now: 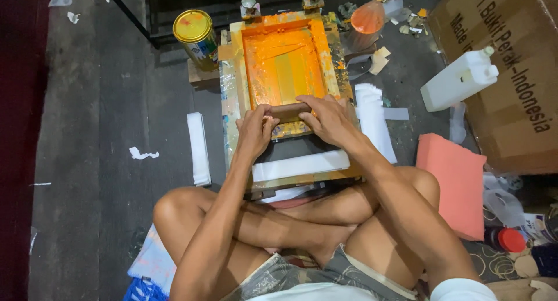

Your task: The person sits cross-legged on the floor and uses a squeegee to spread orange ink across a screen printing frame. They then place a white strip of material onto the frame and press it down to transfer the ink. This process is repeated multiple times.

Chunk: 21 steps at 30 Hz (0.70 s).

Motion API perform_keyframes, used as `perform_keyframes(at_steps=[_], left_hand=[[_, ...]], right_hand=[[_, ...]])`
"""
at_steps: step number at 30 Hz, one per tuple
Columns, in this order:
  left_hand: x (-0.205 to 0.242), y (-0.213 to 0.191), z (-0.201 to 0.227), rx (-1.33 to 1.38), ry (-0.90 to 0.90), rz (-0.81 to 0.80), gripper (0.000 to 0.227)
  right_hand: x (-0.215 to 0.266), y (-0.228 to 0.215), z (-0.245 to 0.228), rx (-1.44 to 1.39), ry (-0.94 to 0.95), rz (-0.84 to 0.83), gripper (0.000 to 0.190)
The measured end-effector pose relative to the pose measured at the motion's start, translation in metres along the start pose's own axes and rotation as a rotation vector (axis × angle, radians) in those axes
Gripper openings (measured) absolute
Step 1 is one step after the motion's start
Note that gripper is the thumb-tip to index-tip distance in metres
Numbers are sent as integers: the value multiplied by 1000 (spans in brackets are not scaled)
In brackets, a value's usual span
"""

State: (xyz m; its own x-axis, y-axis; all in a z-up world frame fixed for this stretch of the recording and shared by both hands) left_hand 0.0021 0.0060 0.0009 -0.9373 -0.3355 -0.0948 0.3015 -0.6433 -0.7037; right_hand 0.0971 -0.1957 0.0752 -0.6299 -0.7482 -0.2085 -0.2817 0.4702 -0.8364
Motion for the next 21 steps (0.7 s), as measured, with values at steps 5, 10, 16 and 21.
perform_keyframes(at_steps=[5,10,16,21], left_hand=[[14,-8,7,-157,11,76,65],[19,-16,15,-125,-73,88,88],[15,-6,1,-103,-98,87,93],[21,-17,13,-40,-114,79,90]], right_hand=[[6,5,16,-7,-48,117,26],[17,28,59,24,53,332,24],[27,16,46,-243,369,523,25],[23,21,42,-268,443,605,28]])
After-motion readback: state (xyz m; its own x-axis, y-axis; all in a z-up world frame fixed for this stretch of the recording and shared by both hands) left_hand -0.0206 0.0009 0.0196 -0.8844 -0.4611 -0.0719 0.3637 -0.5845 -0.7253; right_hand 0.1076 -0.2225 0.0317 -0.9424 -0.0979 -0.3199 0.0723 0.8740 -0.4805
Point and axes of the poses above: each hand's wrist, its own x-axis away from the middle knuckle, its own y-axis out of the palm, z = x × y, the point moved 2 cm from there along -x, towards the middle knuckle, and after that the axes turned 1 degree about -y, right-handed, at the moved point
